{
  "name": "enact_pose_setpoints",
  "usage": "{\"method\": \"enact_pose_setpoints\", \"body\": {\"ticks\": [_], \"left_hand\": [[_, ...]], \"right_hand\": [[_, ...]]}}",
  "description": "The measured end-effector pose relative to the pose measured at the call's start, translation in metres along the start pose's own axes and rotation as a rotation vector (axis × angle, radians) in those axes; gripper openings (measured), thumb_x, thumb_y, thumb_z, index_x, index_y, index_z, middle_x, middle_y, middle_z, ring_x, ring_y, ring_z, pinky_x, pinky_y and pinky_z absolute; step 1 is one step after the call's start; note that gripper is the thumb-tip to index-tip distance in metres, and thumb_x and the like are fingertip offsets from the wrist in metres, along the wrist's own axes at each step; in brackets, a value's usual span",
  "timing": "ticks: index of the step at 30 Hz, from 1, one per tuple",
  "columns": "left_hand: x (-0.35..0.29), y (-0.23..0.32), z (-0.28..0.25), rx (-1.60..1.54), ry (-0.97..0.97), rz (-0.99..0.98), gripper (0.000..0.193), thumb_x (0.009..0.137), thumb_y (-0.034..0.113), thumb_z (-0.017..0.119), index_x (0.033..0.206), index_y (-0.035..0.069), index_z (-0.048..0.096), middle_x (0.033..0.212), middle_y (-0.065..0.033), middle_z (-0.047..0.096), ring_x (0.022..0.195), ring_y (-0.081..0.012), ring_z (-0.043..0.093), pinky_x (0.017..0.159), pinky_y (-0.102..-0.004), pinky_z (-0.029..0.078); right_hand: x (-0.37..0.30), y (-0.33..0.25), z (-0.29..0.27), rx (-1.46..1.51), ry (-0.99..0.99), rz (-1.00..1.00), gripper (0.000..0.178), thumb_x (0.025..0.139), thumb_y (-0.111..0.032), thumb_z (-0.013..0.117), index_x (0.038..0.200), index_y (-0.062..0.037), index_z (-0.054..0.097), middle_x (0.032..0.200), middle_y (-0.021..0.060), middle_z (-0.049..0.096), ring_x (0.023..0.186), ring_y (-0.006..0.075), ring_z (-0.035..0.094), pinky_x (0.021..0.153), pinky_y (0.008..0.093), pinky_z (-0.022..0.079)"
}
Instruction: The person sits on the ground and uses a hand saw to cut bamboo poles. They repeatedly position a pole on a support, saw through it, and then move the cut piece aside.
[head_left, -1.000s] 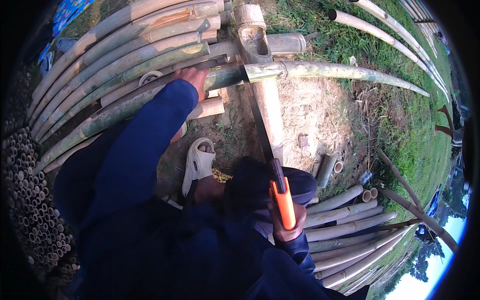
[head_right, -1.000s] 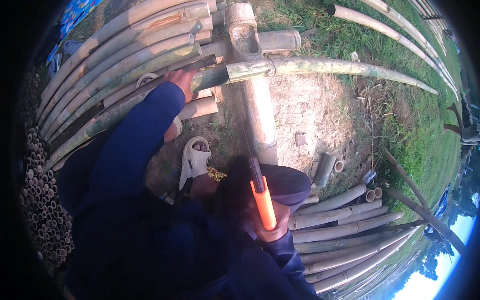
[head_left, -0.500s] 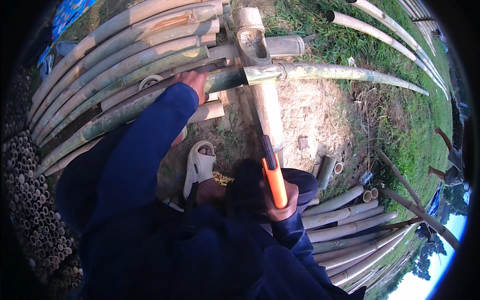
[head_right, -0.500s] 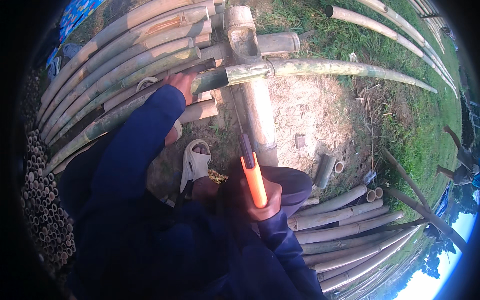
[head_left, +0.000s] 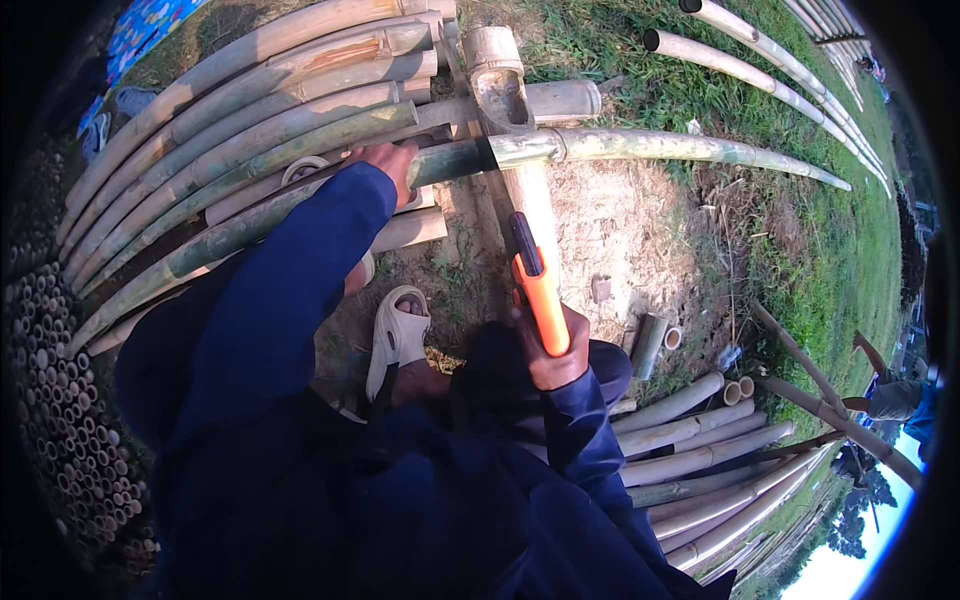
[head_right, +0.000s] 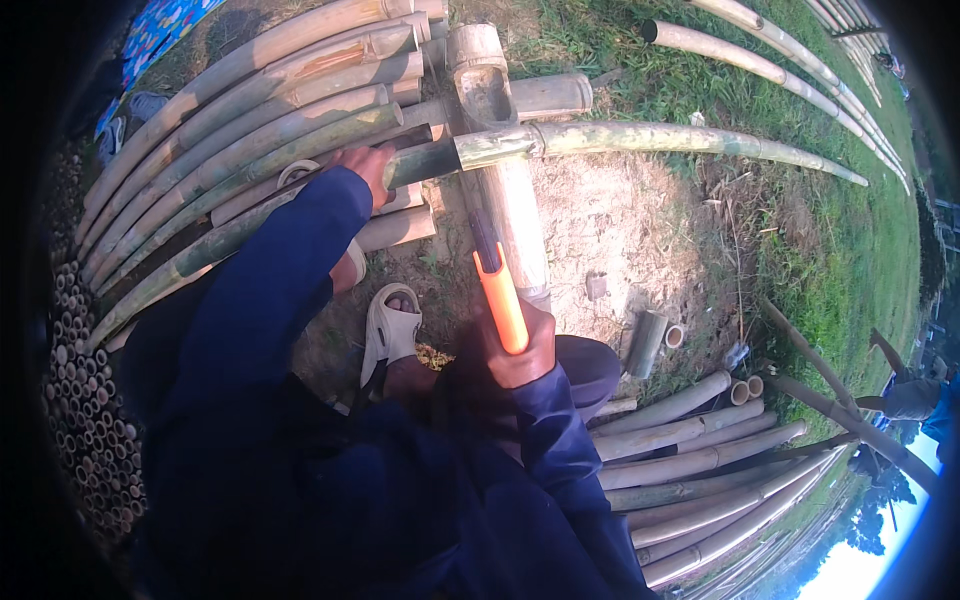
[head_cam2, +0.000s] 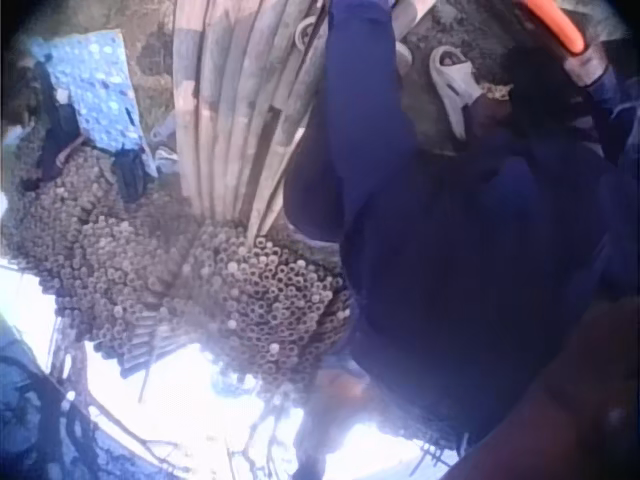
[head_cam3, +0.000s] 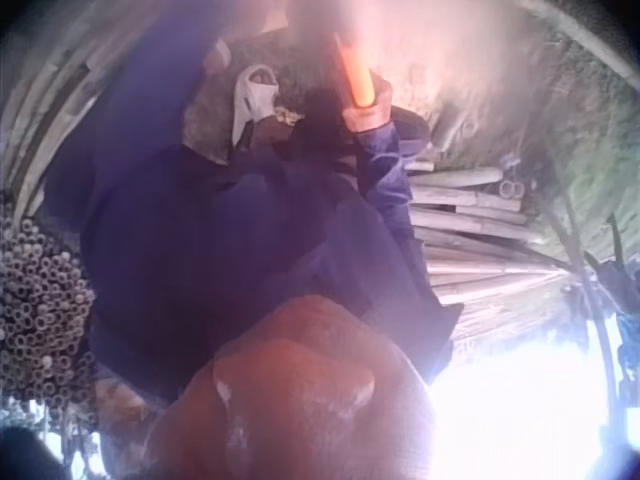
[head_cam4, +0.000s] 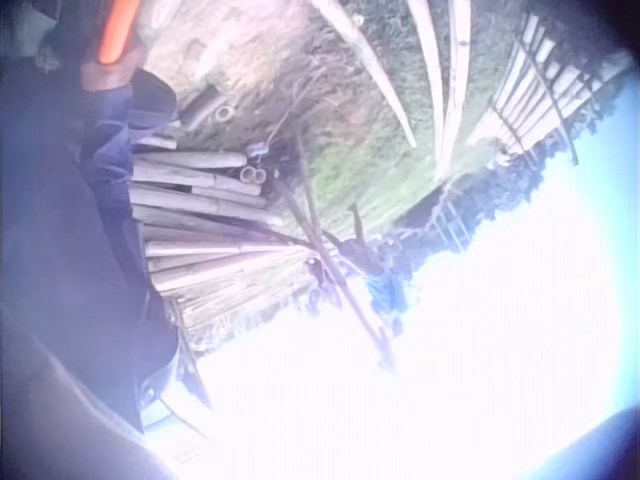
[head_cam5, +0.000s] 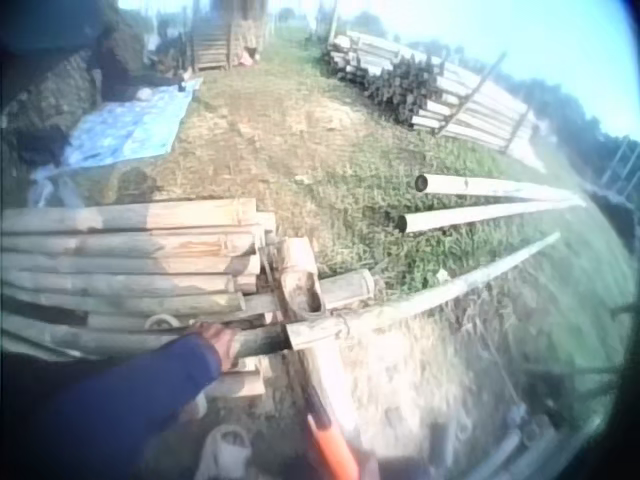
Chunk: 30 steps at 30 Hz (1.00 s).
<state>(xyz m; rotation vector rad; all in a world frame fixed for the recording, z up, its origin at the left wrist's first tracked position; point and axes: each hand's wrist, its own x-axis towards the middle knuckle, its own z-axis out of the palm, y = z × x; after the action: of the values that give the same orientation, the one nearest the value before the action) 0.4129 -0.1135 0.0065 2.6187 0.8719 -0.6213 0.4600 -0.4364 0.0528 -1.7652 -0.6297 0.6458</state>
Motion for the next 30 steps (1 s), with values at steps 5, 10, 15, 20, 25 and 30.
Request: {"method": "enact_pose_setpoints", "body": {"ticks": [5, 10, 15, 20, 25, 30], "left_hand": [[-0.015, -0.013, 0.001, 0.018, 0.034, -0.003, 0.055, 0.083, 0.026, 0.079, 0.131, 0.006, 0.06, 0.112, -0.0232, 0.072, 0.115, -0.039, 0.067, 0.102, -0.0491, 0.049], [-0.012, -0.013, 0.008, -0.023, 0.057, -0.028, 0.066, 0.079, 0.03, 0.082, 0.136, 0.008, 0.057, 0.11, -0.0221, 0.073, 0.112, -0.0411, 0.067, 0.104, -0.0562, 0.046], [-0.01, -0.011, 0.012, 0.008, 0.011, 0.015, 0.078, 0.077, 0.029, 0.083, 0.146, 0.009, 0.053, 0.119, -0.0241, 0.069, 0.117, -0.0414, 0.065, 0.105, -0.0509, 0.046], [-0.009, -0.01, 0.014, -0.006, 0.014, 0.032, 0.075, 0.075, 0.029, 0.085, 0.141, 0.006, 0.056, 0.11, -0.0239, 0.072, 0.111, -0.0411, 0.067, 0.1, -0.0519, 0.049], [-0.01, 0.001, 0.017, 0.01, 0.003, 0.047, 0.067, 0.078, 0.028, 0.085, 0.135, 0.006, 0.059, 0.108, -0.0219, 0.073, 0.108, -0.0408, 0.068, 0.098, -0.0515, 0.05], [-0.015, -0.013, 0.015, -0.008, 0.03, 0.024, 0.068, 0.078, 0.029, 0.084, 0.137, 0.007, 0.058, 0.109, -0.0217, 0.073, 0.11, -0.0401, 0.067, 0.1, -0.0518, 0.049]], "right_hand": [[-0.08, -0.027, -0.039, -0.128, -0.077, 0.072, 0.019, 0.091, -0.007, 0.072, 0.106, 0.0041, 0.071, 0.077, 0.0143, 0.071, 0.067, 0.0198, 0.07, 0.065, 0.0316, 0.054], [-0.068, -0.027, -0.044, -0.11, -0.077, 0.066, 0.02, 0.091, -0.008, 0.072, 0.108, 0.0034, 0.072, 0.077, 0.0138, 0.072, 0.069, 0.0174, 0.071, 0.065, 0.0312, 0.054], [-0.011, 0.01, 0.0, -0.041, -0.052, 0.02, 0.013, 0.091, -0.007, 0.071, 0.097, 0.0039, 0.069, 0.074, 0.0124, 0.069, 0.063, 0.0155, 0.061, 0.062, 0.033, 0.05], [-0.094, -0.04, -0.053, -0.191, -0.08, 0.088, 0.023, 0.091, -0.006, 0.07, 0.111, 0.0051, 0.071, 0.081, 0.0139, 0.073, 0.073, 0.0162, 0.071, 0.068, 0.0316, 0.054], [-0.007, -0.019, -0.01, -0.068, -0.048, 0.076, 0.013, 0.092, -0.007, 0.071, 0.092, 0.0049, 0.066, 0.069, 0.0131, 0.064, 0.06, 0.0143, 0.053, 0.059, 0.0336, 0.047], [-0.053, -0.021, -0.021, -0.052, 0.01, 0.064, 0.014, 0.089, -0.004, 0.072, 0.098, 0.0064, 0.071, 0.073, 0.0164, 0.068, 0.068, 0.0165, 0.067, 0.064, 0.0324, 0.053]]}}
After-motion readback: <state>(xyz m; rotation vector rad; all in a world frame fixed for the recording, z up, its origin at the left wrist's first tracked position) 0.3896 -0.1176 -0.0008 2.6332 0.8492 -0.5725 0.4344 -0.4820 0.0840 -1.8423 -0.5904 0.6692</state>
